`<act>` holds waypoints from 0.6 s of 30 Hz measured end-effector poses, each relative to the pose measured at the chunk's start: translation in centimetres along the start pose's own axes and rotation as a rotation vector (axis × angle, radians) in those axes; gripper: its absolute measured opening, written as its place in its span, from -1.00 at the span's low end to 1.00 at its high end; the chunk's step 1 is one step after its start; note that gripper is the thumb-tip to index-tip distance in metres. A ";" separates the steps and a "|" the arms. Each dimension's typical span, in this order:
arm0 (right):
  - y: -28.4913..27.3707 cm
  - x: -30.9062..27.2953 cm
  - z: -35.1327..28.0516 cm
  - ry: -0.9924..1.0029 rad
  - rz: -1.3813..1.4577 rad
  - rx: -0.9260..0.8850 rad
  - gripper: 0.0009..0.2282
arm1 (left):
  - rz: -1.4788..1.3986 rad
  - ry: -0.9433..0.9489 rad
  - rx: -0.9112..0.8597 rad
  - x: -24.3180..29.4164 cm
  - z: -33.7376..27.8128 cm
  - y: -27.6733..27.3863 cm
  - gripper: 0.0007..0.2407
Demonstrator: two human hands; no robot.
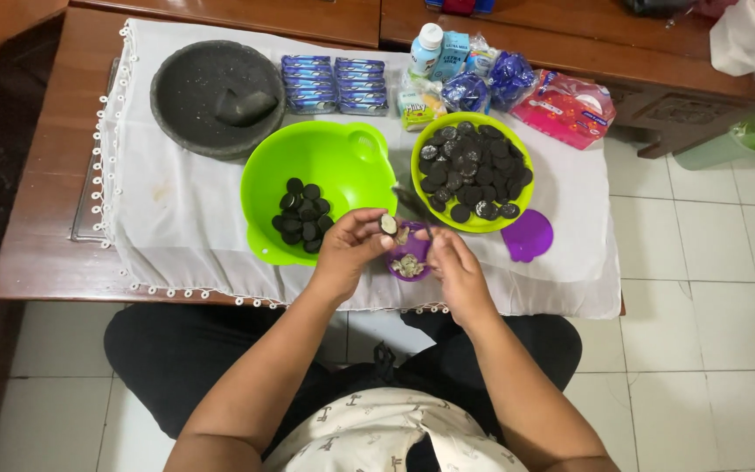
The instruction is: The person scrapes the cream filling out of chocolate sandwich cookies into a small bowl using a spoon.
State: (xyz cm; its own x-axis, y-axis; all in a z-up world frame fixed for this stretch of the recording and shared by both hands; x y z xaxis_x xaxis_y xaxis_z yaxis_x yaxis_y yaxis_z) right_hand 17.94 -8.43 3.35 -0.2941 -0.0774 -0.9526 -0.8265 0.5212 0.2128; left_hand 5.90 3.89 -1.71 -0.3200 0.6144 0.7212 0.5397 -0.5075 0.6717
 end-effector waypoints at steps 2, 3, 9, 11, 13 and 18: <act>-0.8 1.4 -0.4 -0.080 -0.084 -0.029 -0.76 | -0.007 0.030 0.045 0.3 -0.1 -0.7 -0.64; -1.2 1.7 -0.6 -0.161 -0.164 -0.055 -0.74 | -0.013 0.058 0.087 0.6 -0.1 -1.2 -0.63; -1.7 2.2 -2.1 -0.227 -0.378 -0.008 -0.76 | 0.031 0.101 0.145 1.4 -0.3 -1.1 -0.66; -1.3 1.5 -2.4 -0.248 -0.384 -0.010 -0.76 | 0.040 0.104 0.149 1.0 -0.3 -1.5 -0.67; -1.1 1.2 -2.6 -0.275 -0.393 -0.014 -0.75 | 0.048 0.113 0.151 0.9 -0.3 -1.6 -0.68; -1.4 2.1 -2.4 -0.241 -0.438 0.060 -0.75 | 0.047 0.108 0.110 0.2 -0.4 -0.9 -0.72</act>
State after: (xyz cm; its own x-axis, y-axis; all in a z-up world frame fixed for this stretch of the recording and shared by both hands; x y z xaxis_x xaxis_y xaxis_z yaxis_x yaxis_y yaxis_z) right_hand 17.32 -11.32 1.54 0.1993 -0.1044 -0.9744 -0.8164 0.5322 -0.2240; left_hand 5.06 4.21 -2.11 -0.3707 0.5197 0.7697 0.6366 -0.4612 0.6180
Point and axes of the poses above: each hand's wrist, its own z-axis towards the middle knuckle, its own y-axis out of the palm, x = y × z, the point moved 8 cm from there along z, towards the middle knuckle, and after that the axes turned 9 degrees about -y, right-handed, at the moved point
